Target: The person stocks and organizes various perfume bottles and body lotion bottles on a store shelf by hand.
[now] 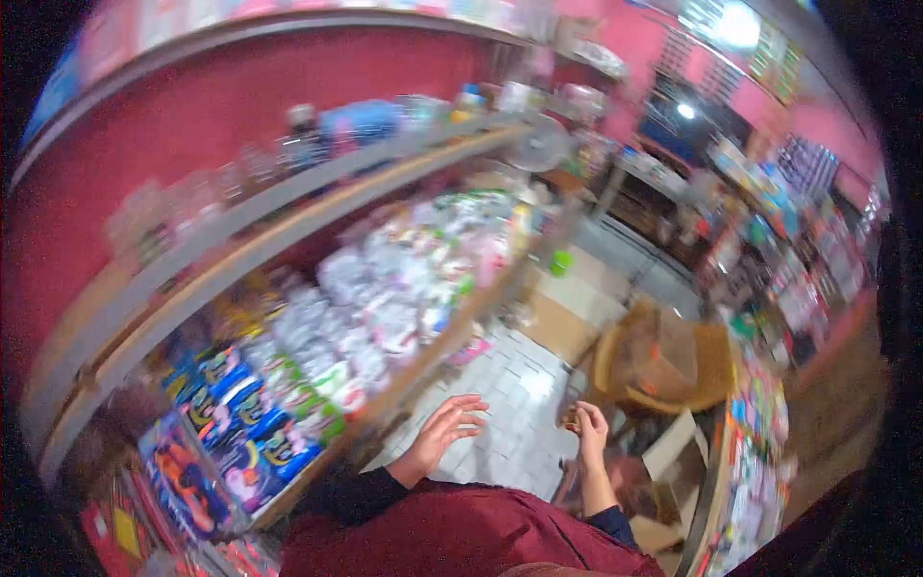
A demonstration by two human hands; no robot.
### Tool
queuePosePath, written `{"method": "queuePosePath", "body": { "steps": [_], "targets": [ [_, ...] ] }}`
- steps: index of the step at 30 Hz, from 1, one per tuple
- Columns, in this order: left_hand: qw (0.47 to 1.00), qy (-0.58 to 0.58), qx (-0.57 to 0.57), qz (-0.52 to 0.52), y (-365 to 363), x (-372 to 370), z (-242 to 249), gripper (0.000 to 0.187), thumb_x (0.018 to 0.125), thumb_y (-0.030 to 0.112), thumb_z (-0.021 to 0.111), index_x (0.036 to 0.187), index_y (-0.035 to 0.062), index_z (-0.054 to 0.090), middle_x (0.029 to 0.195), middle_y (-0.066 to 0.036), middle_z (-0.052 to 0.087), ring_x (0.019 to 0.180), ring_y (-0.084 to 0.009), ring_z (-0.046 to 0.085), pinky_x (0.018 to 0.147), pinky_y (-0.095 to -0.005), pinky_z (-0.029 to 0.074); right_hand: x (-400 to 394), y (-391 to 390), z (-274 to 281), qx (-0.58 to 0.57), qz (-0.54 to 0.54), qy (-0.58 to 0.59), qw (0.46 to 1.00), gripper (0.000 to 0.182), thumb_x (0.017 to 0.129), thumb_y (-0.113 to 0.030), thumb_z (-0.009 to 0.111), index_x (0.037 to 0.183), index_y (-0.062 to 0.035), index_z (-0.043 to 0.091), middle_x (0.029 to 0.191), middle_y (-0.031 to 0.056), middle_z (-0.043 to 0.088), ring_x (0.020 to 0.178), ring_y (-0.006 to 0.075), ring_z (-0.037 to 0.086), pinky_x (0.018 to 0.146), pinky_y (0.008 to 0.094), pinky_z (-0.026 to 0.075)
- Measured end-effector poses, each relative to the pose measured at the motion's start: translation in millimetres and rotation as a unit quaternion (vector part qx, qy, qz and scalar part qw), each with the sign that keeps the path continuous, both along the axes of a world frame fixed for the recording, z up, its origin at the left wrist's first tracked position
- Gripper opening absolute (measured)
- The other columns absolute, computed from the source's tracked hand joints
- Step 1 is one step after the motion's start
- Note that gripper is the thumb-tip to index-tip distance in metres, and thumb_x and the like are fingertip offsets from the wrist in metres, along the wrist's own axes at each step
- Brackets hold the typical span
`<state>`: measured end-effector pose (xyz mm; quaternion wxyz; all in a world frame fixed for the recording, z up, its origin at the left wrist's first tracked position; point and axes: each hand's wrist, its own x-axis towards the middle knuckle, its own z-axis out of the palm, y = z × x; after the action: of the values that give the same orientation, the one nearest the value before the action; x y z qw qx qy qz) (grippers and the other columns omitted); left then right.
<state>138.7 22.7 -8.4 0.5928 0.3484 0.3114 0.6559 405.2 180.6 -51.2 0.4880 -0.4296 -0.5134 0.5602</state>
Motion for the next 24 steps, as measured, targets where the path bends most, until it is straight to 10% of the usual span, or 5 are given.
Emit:
{"method": "queuePosePath", "body": {
  "steps": [9, 24],
  "targets": [
    [0.903, -0.003, -0.088, -0.421, 100.3, 228.7, -42.5, 0.043, 0.093, 0.030, 0.045, 0.126, 0.0028, 0.039, 0.125, -0.012, 0.047, 0.103, -0.0208, 0.053, 0.089, -0.0345, 0.043, 226.5, -65.7, 8.1, 0.049, -0.317, 0.044, 0.946, 0.018, 0.089, -0.013, 0.055, 0.102, -0.0019, 0.059, 0.096, 0.0064, 0.064, 0.077, 0.0115, 0.060, 0.066, 0.0246, 0.049],
    [0.748, 0.065, -0.144, -0.644, 258.3, 341.4, -47.0, 0.041, 0.094, 0.030, 0.043, 0.127, 0.0061, 0.038, 0.124, -0.015, 0.047, 0.104, -0.0240, 0.053, 0.089, -0.0375, 0.044, 213.4, -35.6, -103.8, -0.031, -0.423, 0.132, 0.896, 0.021, 0.089, -0.018, 0.056, 0.101, -0.0027, 0.061, 0.092, 0.0044, 0.063, 0.078, 0.0094, 0.058, 0.067, 0.0240, 0.048]
  ]
}}
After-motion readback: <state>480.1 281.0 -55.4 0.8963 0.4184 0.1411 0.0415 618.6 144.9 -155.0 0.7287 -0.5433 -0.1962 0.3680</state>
